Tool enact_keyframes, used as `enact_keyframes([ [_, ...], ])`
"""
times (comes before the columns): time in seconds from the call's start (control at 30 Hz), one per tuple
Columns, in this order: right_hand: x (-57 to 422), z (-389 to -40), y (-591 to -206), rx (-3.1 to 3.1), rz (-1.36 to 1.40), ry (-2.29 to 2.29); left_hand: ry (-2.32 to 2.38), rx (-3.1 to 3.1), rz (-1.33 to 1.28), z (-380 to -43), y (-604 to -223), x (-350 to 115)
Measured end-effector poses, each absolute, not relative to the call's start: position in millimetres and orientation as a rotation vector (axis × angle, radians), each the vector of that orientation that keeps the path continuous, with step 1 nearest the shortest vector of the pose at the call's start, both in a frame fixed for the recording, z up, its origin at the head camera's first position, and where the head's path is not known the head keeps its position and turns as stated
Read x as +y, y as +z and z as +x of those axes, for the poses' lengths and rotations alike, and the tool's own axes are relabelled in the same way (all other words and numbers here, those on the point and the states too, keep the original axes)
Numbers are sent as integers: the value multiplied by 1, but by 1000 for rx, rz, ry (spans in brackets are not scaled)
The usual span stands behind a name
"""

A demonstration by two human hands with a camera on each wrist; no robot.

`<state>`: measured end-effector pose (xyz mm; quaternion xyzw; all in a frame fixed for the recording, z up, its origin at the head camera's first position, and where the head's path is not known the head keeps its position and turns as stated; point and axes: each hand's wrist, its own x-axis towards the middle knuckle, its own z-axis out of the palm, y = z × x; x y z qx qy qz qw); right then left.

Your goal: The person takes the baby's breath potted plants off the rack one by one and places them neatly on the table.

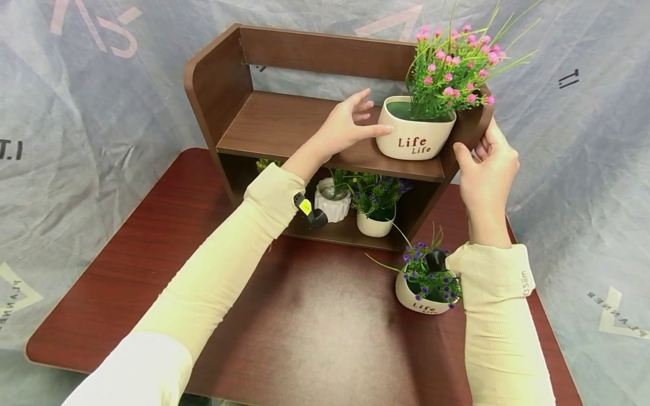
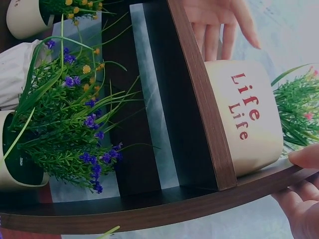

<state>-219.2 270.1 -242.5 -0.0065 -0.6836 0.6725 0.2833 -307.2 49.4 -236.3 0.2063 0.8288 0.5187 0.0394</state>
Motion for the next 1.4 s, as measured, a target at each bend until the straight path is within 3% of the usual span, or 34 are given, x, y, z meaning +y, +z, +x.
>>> enact_keyframes([
  [1.4, 265, -221, -244, -1844, 20, 1754, 1515, 2637, 680, -310, -244, 70],
])
